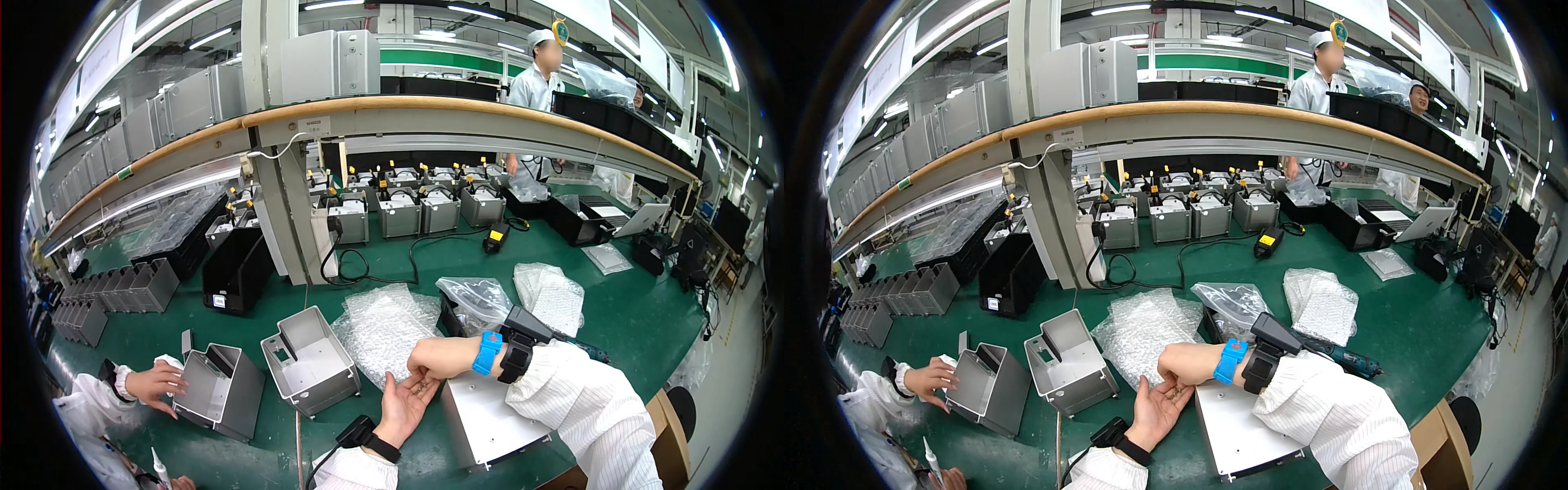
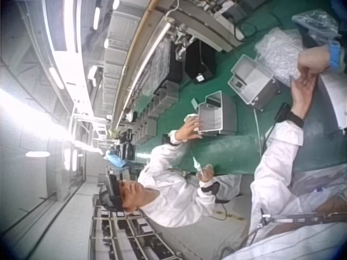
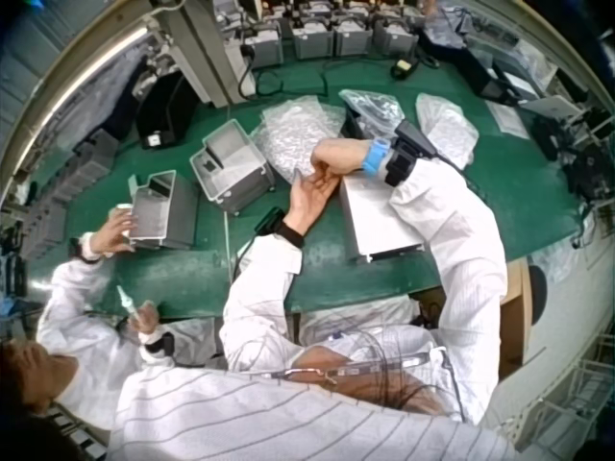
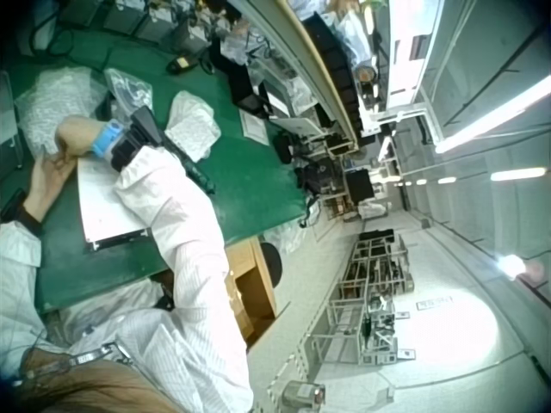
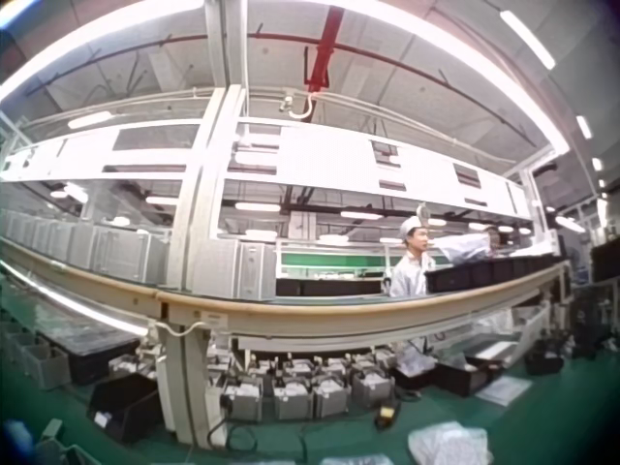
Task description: Assembling metal housing components using a power screwdriver in an industrial manufacturing setting.
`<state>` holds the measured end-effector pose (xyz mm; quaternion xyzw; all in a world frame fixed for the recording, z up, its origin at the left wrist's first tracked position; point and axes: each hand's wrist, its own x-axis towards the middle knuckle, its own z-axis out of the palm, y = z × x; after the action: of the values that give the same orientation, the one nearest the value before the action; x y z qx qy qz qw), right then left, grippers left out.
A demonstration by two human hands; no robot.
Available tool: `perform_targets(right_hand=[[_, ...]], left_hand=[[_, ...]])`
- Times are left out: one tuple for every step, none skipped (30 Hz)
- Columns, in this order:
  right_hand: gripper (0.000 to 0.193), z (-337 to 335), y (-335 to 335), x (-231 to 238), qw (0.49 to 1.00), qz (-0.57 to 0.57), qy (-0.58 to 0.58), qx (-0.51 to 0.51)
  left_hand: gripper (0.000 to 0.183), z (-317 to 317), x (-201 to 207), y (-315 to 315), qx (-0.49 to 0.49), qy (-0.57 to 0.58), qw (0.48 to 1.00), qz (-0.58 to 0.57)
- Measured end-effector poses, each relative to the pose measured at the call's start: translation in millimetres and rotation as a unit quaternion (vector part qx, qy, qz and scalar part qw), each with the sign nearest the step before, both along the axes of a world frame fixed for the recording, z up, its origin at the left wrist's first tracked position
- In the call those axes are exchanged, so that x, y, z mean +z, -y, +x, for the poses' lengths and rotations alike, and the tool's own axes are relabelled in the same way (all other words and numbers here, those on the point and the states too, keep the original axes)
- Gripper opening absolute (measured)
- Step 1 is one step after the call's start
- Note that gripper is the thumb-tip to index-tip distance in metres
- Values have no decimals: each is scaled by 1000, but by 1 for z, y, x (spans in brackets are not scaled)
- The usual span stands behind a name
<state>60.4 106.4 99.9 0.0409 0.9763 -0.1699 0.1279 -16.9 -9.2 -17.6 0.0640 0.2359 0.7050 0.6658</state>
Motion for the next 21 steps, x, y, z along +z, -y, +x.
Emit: perform_targets(right_hand=[[25, 1, 0, 0, 1000, 0, 0, -1], [24, 4, 0, -1, 1000, -14, -25, -6], [24, 6, -1, -1, 998, -29, -49, -9], [24, 7, -3, 1, 998, -27, -50, -11], [22, 9, -6, 3, 996, -23, -87, -26], [21, 10, -10, 9, 992, -16, -123, -40], [19, 12, -13, 22, 989, -6, -138, -53], [16, 15, -14, 36, 984, 23, -160, -79], [15, 19, -17, 45, 966, 129, -186, -127], [14, 24, -22, 52, 933, 234, -210, -173], [11, 30, -30, 59, 917, 281, -187, -210], [10, 37, -36, 66, 898, 328, -165, -245], [10, 47, -46, 65, 894, 334, -149, -260], [10, 54, -58, 58, 891, 338, -149, -264], [12, 60, -70, 47, 916, 289, -109, -256], [16, 69, -81, 38, 935, 240, -69, -251], [20, 77, -93, 30, 973, 107, -81, -190], [20, 80, -96, 22, 973, 77, -83, -201], [21, 76, -92, 17, 960, 136, -86, -229], [22, 72, -87, 12, 943, 194, -89, -256], [19, 75, -96, -1, 929, 256, -72, -257]], left_hand=[[79, 1, 1, 0, -1, 0, 1000, 0], [79, 1, 2, 0, -1, -1, 1000, 0], [79, 2, 3, -1, 0, -2, 1000, 0], [79, 2, 4, 0, -2, -2, 1000, 1], [78, 1, 3, 1, -16, 4, 1000, 24], [77, 0, 3, 1, -28, 10, 998, 47], [77, -1, 4, 1, -31, 11, 998, 50], [72, -2, 4, 2, -24, -2, 999, 31], [68, -2, 5, 2, -16, -14, 1000, 11], [68, -2, 5, 1, -21, -13, 1000, 14], [62, -3, 4, 1, -14, -24, 1000, 2], [57, -3, 4, 2, -6, -34, 999, -10], [49, -3, 4, 2, -6, -26, 1000, -16], [49, -3, 2, 1, -11, -27, 999, -12], [47, -4, -1, 0, -10, -47, 999, -13], [46, -2, -2, -2, -14, -67, 998, -12], [43, 0, 0, -3, -16, -63, 998, -17], [43, 1, 1, -3, -22, -66, 998, -12], [43, -1, -1, -2, -15, -63, 998, -19], [43, -3, -3, -1, -8, -60, 998, -25], [42, -1, -2, -1, -11, -61, 998, -23]])
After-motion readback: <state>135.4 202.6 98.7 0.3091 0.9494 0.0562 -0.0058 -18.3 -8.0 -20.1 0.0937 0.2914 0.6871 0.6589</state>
